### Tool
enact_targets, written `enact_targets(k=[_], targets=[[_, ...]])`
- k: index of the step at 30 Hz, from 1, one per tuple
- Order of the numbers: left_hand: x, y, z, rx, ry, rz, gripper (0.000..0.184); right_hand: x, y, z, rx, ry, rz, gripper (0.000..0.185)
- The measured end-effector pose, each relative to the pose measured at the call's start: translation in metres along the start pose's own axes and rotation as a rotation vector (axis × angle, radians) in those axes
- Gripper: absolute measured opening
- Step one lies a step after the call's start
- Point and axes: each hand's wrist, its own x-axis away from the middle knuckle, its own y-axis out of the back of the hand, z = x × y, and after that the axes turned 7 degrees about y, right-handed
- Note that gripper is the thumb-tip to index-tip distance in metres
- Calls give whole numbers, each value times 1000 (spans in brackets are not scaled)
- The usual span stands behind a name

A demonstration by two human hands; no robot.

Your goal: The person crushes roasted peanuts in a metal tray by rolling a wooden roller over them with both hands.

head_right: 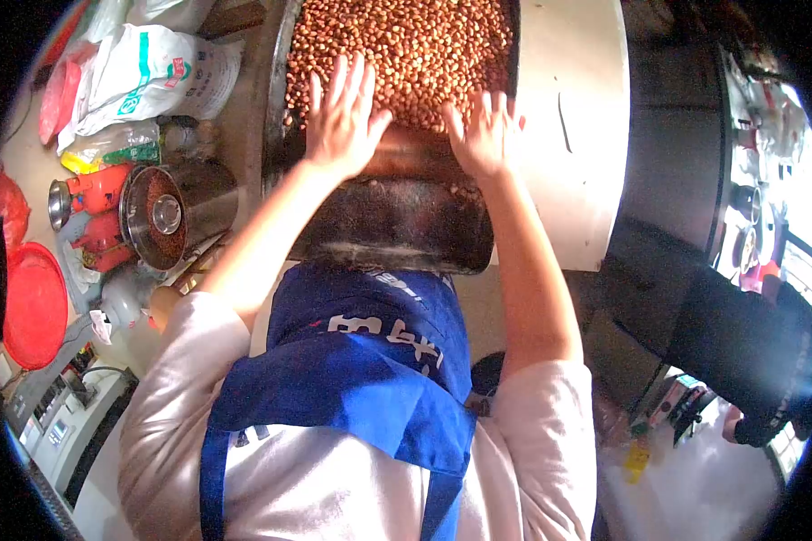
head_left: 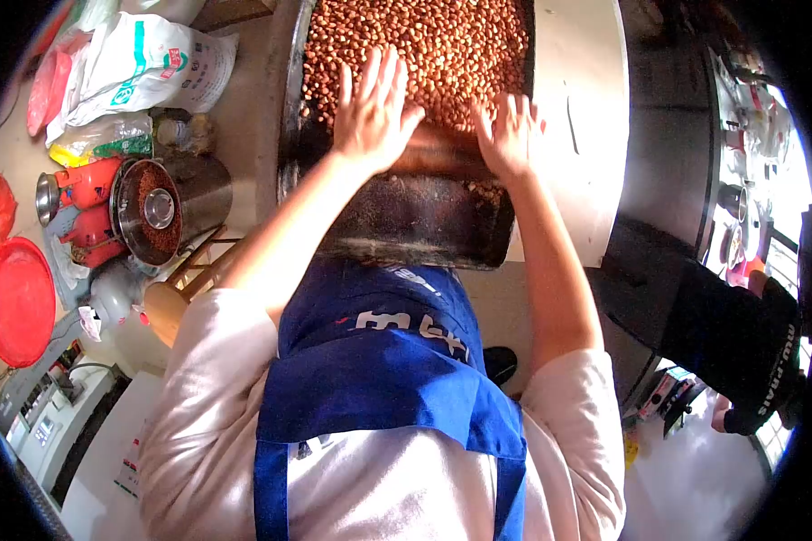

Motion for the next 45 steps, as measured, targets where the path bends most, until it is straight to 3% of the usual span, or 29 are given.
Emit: enact_targets(k=[2, 5, 7, 10, 13, 15, 17, 18, 20, 21, 23, 25, 27, 29, 32, 37, 39, 41, 43, 45], targets=[[-3, -2, 2, 33, -43, -48, 77, -7, -14, -5, 15, 5, -91, 57], [27, 5, -7, 77, -93, 97, 77, 24, -5, 2, 20, 73, -42, 53], [58, 29, -19, 13, -203, 239, 80, 67, -6, 7, 10, 192, -138, 45], [121, 36, -24, 39, -326, 354, 82, 141, -21, 15, -59, 207, -140, 65], [141, 44, -22, 53, -441, 316, 84, 174, -34, 25, 22, 221, -185, 70], [112, 36, -23, 73, -306, 388, 83, 134, -20, 20, -59, 169, -86, 59], [62, 22, -23, 35, -186, 293, 78, 74, -8, 9, -24, 127, 68, 41], [33, 13, -20, -78, -126, 273, 80, 45, -12, 0, -63, 130, 26, 43], [-10, -19, -7, 90, -16, 72, 83, -2, -30, -18, -85, 9, -6, 50], [-24, -27, -2, 120, 21, 42, 87, -20, -35, -27, -131, 77, -6, 55], [-27, -26, -1, 47, 15, 35, 93, -29, -35, -32, -99, 126, -82, 58], [-3, -15, -7, 46, 6, 115, 103, -3, -20, -16, -74, 27, -36, 51], [31, 10, -19, -16, -113, 252, 101, 49, -18, -3, -64, 84, -9, 54], [72, 29, -23, 64, -216, 338, 96, 98, -19, 5, -44, 223, -138, 59], [106, 39, -22, 7, -294, 408, 93, 139, -28, 12, -17, 265, -206, 58], [32, 3, -18, 31, -60, 255, 91, 30, -11, 1, 21, 86, 136, 47], [-11, -22, -3, 134, -28, 98, 97, -19, -30, -18, -42, 87, 30, 48], [-32, -21, 0, 80, -16, 84, 100, -38, -38, -30, -76, 120, -94, 50], [-18, -15, -8, 120, -46, 64, 102, -19, -42, -29, -25, 89, -111, 49], [27, 11, -20, -21, -150, 193, 103, 33, -11, -2, -7, 123, -28, 48]])
